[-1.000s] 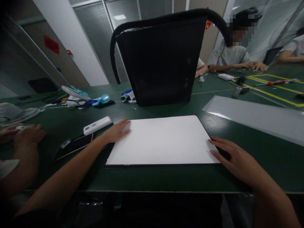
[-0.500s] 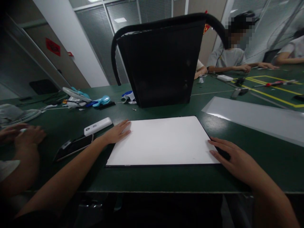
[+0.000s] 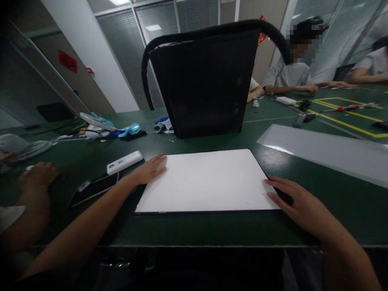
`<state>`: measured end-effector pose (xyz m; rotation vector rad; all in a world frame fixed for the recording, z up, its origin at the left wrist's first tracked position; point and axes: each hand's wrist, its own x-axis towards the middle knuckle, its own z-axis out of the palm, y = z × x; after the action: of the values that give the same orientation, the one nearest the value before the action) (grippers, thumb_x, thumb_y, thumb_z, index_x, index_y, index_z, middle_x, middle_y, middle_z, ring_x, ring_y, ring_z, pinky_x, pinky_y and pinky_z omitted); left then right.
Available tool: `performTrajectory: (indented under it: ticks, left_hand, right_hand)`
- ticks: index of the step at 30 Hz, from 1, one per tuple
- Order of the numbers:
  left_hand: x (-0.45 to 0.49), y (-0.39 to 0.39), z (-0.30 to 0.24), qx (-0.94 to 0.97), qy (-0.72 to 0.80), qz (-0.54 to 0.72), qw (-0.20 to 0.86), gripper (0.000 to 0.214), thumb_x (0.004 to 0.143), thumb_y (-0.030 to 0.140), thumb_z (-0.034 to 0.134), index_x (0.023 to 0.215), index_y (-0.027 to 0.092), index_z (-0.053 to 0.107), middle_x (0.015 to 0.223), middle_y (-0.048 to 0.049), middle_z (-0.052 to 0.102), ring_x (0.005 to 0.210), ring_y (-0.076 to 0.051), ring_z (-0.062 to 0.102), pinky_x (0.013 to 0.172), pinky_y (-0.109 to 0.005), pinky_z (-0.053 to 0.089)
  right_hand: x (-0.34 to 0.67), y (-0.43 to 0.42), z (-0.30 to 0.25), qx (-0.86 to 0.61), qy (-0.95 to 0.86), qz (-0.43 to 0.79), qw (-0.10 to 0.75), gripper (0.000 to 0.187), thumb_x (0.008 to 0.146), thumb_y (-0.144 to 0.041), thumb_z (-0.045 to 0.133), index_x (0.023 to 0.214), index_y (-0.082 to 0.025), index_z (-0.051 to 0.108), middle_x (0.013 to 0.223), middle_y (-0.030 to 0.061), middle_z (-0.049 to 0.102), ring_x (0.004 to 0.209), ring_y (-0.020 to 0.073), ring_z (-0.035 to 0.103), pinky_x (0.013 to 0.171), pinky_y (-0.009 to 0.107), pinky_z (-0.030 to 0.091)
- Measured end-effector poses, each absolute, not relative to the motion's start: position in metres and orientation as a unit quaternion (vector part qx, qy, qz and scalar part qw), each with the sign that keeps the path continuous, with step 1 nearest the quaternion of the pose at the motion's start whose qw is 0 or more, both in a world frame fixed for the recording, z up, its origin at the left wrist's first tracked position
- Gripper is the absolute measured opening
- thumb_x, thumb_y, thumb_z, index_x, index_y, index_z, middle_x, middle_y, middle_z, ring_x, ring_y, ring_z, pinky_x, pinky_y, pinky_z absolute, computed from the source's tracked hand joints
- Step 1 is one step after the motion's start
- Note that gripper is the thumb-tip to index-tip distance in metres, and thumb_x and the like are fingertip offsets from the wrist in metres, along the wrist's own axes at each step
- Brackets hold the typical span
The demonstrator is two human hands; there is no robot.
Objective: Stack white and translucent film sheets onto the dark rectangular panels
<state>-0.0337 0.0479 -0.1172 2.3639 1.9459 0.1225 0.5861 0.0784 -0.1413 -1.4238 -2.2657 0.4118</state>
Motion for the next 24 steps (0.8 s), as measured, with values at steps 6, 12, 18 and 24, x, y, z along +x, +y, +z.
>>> performTrajectory:
  ticks: [6,12,18,24]
  left_hand:
    - [-0.0355,0.048,-0.1193,0.77,0.635,0.043,0.037,0.103,0.103,0.081,0.018,0.168,0.004,0.035,0.175,-0.0263,0.024,0.162,-0.038,0.031,0.133,-0.052,0.026]
    - [-0.0348,0.0487,-0.1196,0.772,0.633,0.045,0.034,0.108,0.101,0.084,0.014,0.168,0.002,0.035,0.174,-0.0273,0.026,0.162,-0.039,0.031,0.133,-0.054,0.026]
    - [-0.0311,0.0471,-0.1157,0.771,0.634,0.046,0.038,0.109,0.1,0.085,0.014,0.167,0.001,0.035,0.174,-0.0279,0.025,0.162,-0.039,0.032,0.133,-0.053,0.026]
    - [-0.0315,0.0464,-0.116,0.77,0.635,0.055,0.035,0.103,0.102,0.083,0.019,0.166,0.005,0.038,0.174,-0.0261,0.028,0.161,-0.038,0.033,0.132,-0.054,0.028]
  right_hand:
    - [0.5876,0.0791,-0.144,-0.511,-0.818,0.157,0.21,0.067,0.095,-0.08,0.052,0.139,-0.034,0.072,0.153,0.0027,0.06,0.138,0.0331,0.059,0.124,0.062,0.043]
    - [0.5889,0.0797,-0.1459,-0.512,-0.817,0.159,0.214,0.067,0.095,-0.08,0.052,0.14,-0.035,0.071,0.153,0.002,0.059,0.138,0.0323,0.059,0.123,0.061,0.045]
    - [0.587,0.0789,-0.1432,-0.51,-0.821,0.146,0.213,0.064,0.096,-0.079,0.051,0.14,-0.037,0.071,0.152,0.0005,0.06,0.137,0.0328,0.06,0.123,0.061,0.045]
    - [0.5877,0.0789,-0.1423,-0.505,-0.824,0.142,0.214,0.063,0.096,-0.078,0.052,0.138,-0.035,0.072,0.151,0.0023,0.061,0.137,0.0348,0.06,0.121,0.063,0.047]
